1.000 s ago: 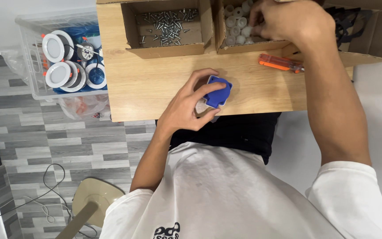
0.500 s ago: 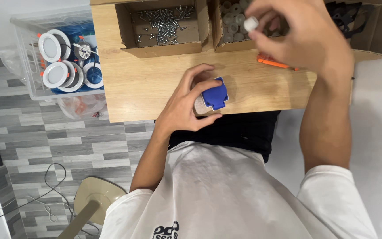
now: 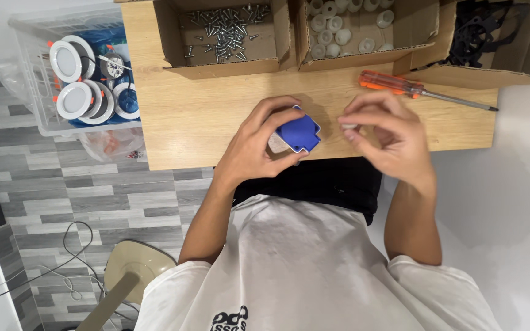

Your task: The person assembles a blue electrical component into a white plastic housing. They insert a small white plastic piece into the blue component, then use a screwdriver to secure it with screws. The person repeats this process with a second component.

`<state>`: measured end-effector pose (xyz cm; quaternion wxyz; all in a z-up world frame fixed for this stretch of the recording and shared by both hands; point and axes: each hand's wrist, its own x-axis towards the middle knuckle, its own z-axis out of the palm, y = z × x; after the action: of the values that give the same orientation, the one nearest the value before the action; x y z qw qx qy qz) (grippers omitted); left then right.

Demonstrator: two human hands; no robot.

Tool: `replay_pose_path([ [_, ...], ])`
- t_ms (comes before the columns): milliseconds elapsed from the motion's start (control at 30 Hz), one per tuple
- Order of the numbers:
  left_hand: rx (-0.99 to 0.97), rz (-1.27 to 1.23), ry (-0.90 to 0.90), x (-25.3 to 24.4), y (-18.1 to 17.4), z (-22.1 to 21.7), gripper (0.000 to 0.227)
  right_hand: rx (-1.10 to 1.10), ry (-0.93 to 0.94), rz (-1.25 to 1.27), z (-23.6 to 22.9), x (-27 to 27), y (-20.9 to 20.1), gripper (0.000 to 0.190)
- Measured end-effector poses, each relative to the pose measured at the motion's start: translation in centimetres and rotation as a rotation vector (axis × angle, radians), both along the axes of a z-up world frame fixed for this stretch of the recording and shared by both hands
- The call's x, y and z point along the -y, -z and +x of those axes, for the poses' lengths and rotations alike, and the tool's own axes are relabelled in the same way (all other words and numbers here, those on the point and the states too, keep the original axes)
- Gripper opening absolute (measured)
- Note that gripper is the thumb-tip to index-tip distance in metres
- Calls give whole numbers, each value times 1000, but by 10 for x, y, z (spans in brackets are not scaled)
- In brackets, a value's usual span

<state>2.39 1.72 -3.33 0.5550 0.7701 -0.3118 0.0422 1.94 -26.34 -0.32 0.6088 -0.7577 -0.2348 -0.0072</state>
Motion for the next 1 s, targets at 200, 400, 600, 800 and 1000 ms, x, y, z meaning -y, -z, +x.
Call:
replay_pose_path([
  [200,5,-104,-112,2,1,0,65,-121,58,155,-21,-14,25,32],
  [400,55,-183,-195,5,2,0,69,46,131,28,-22,-25,25,19],
  [600,78,-209,-249,5,5,1,71,144,178,-70,-23,-32,25,21],
  [800,95,-205,-264,5,3,0,70,212,199,-120,-22,-41,16,21],
  [1000,111,-190,-269,5,3,1,70,245,220,-161,-22,-42,22,20],
])
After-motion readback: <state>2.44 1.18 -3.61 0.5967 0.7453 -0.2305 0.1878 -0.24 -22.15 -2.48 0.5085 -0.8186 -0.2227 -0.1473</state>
